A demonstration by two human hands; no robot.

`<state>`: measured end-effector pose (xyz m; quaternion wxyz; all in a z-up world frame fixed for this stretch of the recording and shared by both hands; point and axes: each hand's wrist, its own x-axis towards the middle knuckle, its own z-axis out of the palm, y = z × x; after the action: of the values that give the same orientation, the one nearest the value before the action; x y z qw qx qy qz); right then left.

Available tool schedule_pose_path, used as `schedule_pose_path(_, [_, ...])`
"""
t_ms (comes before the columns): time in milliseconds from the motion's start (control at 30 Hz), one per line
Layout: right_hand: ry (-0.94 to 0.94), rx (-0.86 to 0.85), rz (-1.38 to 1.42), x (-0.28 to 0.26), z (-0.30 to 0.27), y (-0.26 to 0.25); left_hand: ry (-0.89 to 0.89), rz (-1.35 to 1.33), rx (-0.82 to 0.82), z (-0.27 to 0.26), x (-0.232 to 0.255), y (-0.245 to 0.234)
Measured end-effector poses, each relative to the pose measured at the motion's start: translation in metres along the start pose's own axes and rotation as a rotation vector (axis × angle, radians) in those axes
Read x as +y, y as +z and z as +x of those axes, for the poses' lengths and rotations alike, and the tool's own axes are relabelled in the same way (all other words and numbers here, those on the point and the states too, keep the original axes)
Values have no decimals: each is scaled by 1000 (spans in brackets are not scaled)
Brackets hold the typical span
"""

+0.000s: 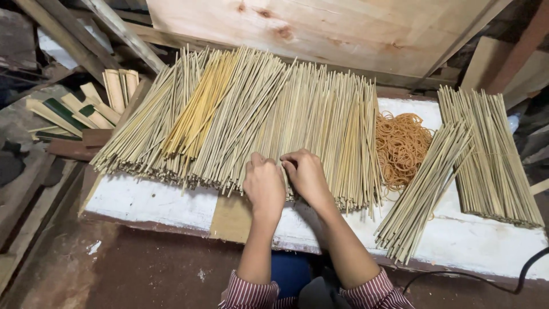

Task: Sort and align thin wooden sticks on a workbench

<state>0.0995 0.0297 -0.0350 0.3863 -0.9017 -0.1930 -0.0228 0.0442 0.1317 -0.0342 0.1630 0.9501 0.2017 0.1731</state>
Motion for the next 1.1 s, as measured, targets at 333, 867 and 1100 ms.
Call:
schedule_pose_path(333, [-16, 6, -22, 8, -2, 4, -47, -35, -66, 16, -4, 46])
schedule_pose_path(867, [171, -136, -27, -14, 12, -8, -179, -429, -152, 13, -13, -36])
schedule_pose_path(1100, [196, -161, -29, -24, 14, -11, -138, -452, -97, 13, -27, -13])
